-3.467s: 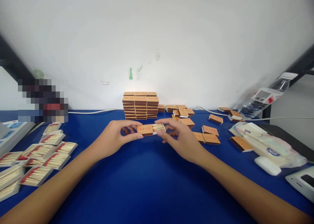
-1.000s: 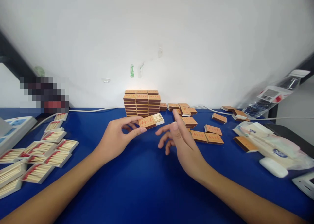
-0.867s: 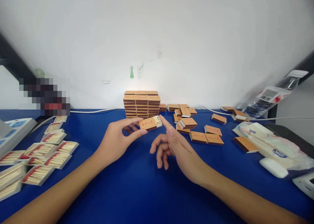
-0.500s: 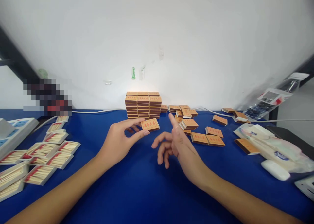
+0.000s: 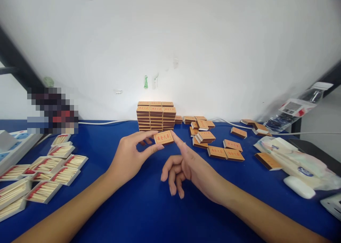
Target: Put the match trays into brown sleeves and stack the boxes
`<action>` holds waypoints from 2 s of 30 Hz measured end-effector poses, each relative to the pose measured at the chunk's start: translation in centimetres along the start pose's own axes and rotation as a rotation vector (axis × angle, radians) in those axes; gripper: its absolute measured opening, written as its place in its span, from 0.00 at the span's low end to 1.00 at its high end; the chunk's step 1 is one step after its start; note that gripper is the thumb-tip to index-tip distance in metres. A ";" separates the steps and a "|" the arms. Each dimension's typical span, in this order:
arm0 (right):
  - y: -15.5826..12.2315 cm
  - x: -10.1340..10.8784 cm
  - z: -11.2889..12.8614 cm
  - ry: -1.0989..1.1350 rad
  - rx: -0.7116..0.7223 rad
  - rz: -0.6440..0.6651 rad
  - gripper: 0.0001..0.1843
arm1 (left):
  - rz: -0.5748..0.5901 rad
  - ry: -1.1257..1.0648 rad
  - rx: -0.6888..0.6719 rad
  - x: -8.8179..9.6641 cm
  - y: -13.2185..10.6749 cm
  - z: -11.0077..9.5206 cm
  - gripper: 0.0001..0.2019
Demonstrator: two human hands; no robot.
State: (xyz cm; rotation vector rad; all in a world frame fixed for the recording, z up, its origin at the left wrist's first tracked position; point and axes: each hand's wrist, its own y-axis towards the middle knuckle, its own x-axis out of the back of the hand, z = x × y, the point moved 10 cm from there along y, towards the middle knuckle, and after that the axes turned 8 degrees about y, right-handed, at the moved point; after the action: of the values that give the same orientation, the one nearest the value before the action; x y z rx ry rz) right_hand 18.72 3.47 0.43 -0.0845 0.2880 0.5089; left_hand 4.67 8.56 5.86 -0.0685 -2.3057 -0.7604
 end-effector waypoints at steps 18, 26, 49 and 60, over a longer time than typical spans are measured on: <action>3.1 11.6 9.1 -1.467 0.245 -0.385 0.13 | 0.269 0.234 -0.084 -3.3 -1.1 0.1 0.21; 7.7 12.6 8.1 -1.632 0.115 -0.374 0.05 | 0.293 0.361 -0.187 -3.2 -1.0 -0.7 0.12; 6.8 13.5 10.5 -1.633 0.090 -0.406 0.12 | 0.363 0.616 -0.186 -1.8 0.1 -0.1 0.13; 0.3 15.9 10.1 -1.447 0.184 -0.388 0.29 | 0.618 0.760 0.372 9.8 1.4 7.7 0.30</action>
State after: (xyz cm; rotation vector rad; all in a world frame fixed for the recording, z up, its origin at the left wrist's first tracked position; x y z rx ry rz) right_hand 34.41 12.68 5.41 0.4001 -1.0820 0.0629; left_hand -7.09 12.33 8.29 -0.2589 -1.5235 -0.0059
